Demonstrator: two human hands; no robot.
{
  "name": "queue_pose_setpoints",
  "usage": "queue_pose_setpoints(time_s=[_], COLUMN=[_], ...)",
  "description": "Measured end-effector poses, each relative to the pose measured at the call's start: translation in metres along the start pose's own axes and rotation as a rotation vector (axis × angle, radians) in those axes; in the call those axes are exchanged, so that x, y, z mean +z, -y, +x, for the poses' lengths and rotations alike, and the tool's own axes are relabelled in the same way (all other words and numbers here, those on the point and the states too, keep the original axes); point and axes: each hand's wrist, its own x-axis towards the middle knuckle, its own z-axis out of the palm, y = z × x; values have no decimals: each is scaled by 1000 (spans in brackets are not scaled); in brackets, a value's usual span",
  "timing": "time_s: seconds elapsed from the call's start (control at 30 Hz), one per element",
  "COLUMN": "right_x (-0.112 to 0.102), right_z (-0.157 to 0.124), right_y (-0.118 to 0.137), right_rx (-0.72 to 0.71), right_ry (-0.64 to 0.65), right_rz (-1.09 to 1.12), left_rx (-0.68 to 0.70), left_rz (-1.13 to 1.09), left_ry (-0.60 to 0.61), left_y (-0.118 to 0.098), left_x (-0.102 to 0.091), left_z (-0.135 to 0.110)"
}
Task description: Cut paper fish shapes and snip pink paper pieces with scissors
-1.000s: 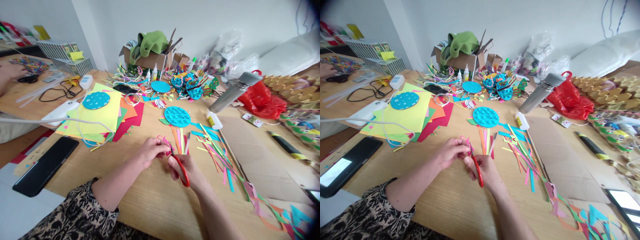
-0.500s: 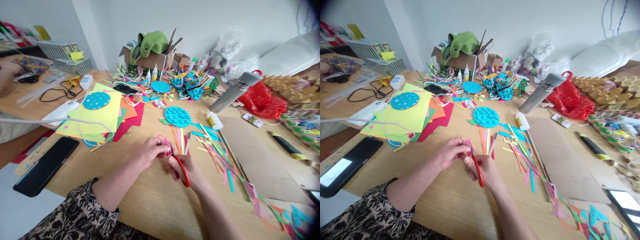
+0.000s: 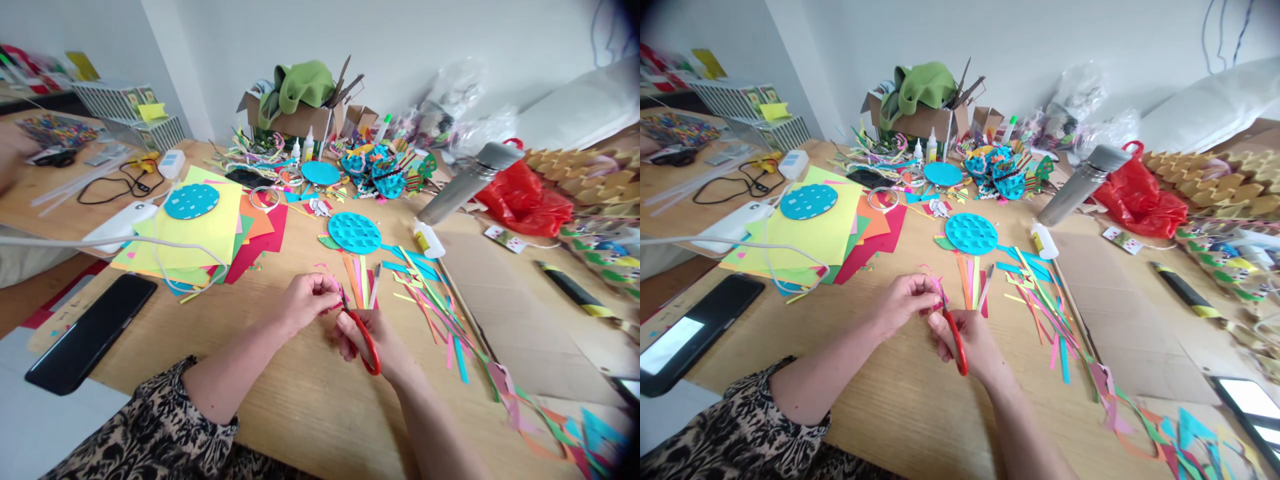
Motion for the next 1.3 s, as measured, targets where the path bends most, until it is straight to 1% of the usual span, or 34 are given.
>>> queue_pose_setpoints(time_s=[0.13, 0.23, 0.3, 0.47, 0.63, 0.83, 1.3], right_x=[-1, -2, -3, -4, -6, -7, -7], right_z=[0, 0, -1, -1, -2, -3, -4], right_y=[-1, 0, 1, 0, -2, -5, 2], right_rx=[5, 20, 11, -33, -62, -52, 18], right_ry=[1, 6, 15, 37, 73, 98, 53], right_rz=[-2, 8, 2, -23, -38, -29, -35], left_rx=[35, 33, 3, -129, -194, -208, -215], left_rz=[10, 1, -9, -74, -111, -105, -88], left_ry=[6, 21, 28, 43, 73, 58, 52], left_y=[1, -1, -2, -5, -7, -8, -7], left_x=[0, 0, -1, -3, -5, -5, -7], left_z=[0, 0, -1, -1, 0, 0, 1])
